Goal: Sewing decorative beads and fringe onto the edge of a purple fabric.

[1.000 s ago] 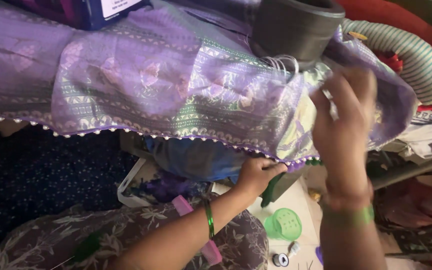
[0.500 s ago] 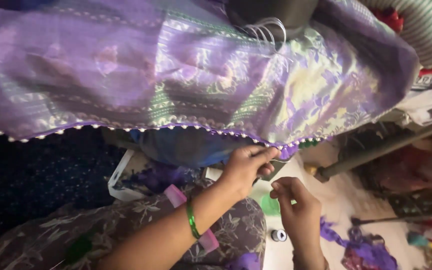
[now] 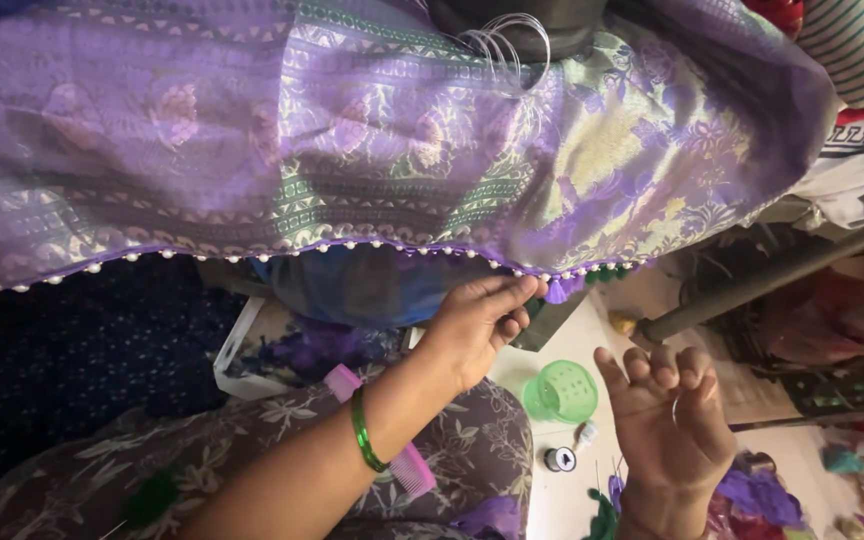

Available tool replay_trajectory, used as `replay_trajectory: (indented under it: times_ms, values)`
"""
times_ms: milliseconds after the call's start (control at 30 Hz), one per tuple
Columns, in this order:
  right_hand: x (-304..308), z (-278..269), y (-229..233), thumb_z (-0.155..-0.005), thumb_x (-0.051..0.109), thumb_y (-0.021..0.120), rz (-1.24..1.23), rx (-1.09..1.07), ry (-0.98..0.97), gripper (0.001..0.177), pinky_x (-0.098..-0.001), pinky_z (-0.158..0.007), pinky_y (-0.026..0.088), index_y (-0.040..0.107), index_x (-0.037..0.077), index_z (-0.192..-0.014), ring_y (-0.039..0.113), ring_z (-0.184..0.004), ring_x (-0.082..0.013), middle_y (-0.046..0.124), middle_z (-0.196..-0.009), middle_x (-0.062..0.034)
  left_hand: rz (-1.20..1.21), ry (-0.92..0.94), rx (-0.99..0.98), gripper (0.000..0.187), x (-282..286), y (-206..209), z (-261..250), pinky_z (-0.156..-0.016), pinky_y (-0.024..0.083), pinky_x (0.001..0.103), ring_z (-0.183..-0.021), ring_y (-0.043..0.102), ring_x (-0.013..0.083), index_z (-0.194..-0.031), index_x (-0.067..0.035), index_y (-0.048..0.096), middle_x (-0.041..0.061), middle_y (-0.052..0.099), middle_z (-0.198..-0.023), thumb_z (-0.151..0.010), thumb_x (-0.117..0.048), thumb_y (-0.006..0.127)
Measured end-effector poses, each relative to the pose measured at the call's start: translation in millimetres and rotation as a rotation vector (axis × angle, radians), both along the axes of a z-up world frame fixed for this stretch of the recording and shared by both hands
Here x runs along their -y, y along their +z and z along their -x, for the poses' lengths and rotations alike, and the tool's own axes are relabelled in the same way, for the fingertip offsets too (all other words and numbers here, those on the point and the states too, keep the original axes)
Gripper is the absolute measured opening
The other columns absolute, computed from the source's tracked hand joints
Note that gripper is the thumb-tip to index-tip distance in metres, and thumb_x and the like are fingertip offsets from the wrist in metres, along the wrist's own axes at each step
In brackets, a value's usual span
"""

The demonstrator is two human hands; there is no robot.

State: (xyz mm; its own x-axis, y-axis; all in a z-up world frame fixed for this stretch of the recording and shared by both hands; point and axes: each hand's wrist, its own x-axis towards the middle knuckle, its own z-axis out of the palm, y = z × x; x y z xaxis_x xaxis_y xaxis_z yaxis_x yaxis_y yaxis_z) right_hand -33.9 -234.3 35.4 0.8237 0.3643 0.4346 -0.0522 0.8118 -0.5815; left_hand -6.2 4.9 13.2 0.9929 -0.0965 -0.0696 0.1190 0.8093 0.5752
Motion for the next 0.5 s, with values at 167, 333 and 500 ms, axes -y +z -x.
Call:
replay_trajectory:
  times_ms: [167,333,500]
  values:
    - [-3,-8,3,-0.106,0.015,0.068,0.157,0.069,-0.203,0.017,-0.0449,-0.095,0.051,0.071,-0.001,-0.109,0.065,-0.101,-0.0255,0.070,-0.110,-0.0145,-0.195,-0.072,-0.033,0.023,-1,7,6,-0.056,0.043,0.020,-0.064,0.058,0.0056,-0.108,0.000,0.076,0.001,0.073,-0.088,-0.094,-0.019,0.074]
    - [-46,5,42,-0.091,-0.009,0.071,0.729,0.311,-0.384,0.020,-0.0329,-0.076,0.058,0.074,-0.004,-0.110,0.070,-0.088,-0.0207,0.072,-0.114,-0.0168,-0.283,-0.111,0.028,0.023,-3,14,12,-0.055,0.044,0.021,-0.063,0.059,0.0061,-0.105,0.000,0.075,0.002,0.071,-0.083,-0.096,-0.021,0.072]
    - [-89,11,88,-0.079,-0.010,0.074,1.137,0.537,-0.347,0.047,-0.0264,-0.071,0.061,0.070,0.002,-0.124,0.071,-0.093,-0.0146,0.068,-0.129,-0.0124,-0.341,-0.082,0.093,0.020,0,-10,1,-0.056,0.048,0.023,-0.064,0.061,0.0080,-0.104,0.000,0.074,0.004,0.070,-0.080,-0.098,-0.015,0.063]
